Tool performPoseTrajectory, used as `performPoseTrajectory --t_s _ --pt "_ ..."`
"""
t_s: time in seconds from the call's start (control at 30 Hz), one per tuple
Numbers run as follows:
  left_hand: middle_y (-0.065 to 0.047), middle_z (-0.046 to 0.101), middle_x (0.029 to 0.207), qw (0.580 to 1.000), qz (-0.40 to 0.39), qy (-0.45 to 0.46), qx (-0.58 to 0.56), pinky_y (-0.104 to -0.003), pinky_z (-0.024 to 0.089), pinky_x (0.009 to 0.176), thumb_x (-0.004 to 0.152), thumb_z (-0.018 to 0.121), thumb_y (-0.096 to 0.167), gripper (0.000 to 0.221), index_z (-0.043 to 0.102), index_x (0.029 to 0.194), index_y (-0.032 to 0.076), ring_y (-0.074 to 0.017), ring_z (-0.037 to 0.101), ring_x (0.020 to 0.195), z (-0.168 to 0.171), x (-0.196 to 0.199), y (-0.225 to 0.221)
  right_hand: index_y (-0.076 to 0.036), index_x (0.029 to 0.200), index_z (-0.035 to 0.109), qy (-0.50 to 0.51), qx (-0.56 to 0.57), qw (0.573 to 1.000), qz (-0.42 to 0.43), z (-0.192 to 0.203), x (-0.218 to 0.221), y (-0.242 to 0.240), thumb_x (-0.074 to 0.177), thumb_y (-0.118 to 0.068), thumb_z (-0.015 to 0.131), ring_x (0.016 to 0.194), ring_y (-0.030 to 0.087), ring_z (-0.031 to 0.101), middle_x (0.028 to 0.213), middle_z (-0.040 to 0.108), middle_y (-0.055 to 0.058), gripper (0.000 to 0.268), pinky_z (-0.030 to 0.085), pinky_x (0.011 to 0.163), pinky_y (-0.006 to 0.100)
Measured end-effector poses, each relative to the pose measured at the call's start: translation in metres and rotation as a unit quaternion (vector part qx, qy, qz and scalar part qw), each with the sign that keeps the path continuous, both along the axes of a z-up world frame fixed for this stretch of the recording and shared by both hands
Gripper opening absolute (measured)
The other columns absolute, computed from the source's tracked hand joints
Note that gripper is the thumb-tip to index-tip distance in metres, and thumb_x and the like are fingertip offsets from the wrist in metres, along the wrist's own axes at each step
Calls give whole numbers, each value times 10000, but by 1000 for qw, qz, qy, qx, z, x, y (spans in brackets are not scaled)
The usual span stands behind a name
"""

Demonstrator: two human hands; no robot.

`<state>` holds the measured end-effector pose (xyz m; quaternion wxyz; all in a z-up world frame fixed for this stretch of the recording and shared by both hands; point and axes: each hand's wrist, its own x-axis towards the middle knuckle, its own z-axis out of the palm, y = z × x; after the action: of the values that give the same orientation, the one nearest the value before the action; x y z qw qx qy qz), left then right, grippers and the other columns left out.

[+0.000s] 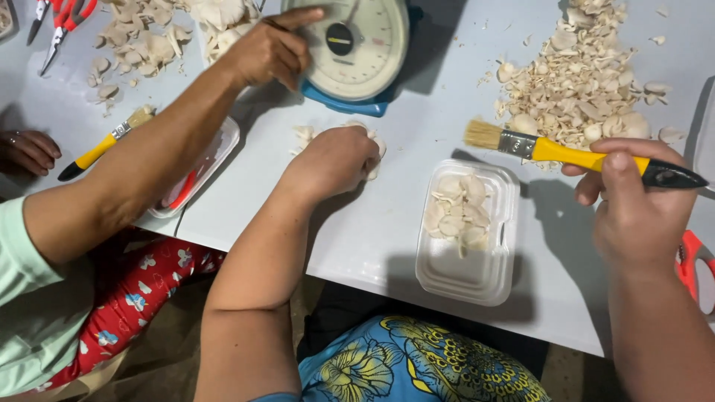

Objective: Workers are sorting and packing pieces of food into small plastic trays on a processing table.

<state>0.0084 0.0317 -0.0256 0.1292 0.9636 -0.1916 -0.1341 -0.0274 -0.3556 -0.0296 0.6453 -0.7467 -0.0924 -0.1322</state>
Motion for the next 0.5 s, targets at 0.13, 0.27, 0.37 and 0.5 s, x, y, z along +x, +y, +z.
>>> performPoseTrajectory --t_s 0.13,0.27,0.37,0.5 --pt "-70 545 777 1000 2 8 15 -445 371 575 750 554 -4 168 599 702 151 -334 560 656 -9 0 -6 48 1249 599 -7 -5 1000 1 1 -1 2 1211 -258 569 870 352 722 1098 562 179 310 476 591 289" --pt "-76 520 668 998 -17 -30 49 -449 332 533 827 559 66 154 503 692 114 -320 525 613 -11 1 -9 41 1235 596 -7 -15 1000 15 4 -2 4 1194 -277 571 844 333 716 1083 571 166 322 478 610 299" --pt "-47 624 762 995 -29 -32 -91 -385 393 607 852 617 101 39 594 822 109 -249 588 679 18 -2 -15 38 1230 591 -9 -2 1000 23 1 -4 5 1180 -264 574 846 334 712 1134 593 178 307 479 611 296" --pt "12 727 870 830 48 204 -517 -174 530 671 894 802 60 205 741 1090 68 -31 627 703 18 -3 -21 31 1168 594 -9 59 994 93 -2 -7 5 1103 -304 578 778 329 702 905 563 189 342 487 557 276"
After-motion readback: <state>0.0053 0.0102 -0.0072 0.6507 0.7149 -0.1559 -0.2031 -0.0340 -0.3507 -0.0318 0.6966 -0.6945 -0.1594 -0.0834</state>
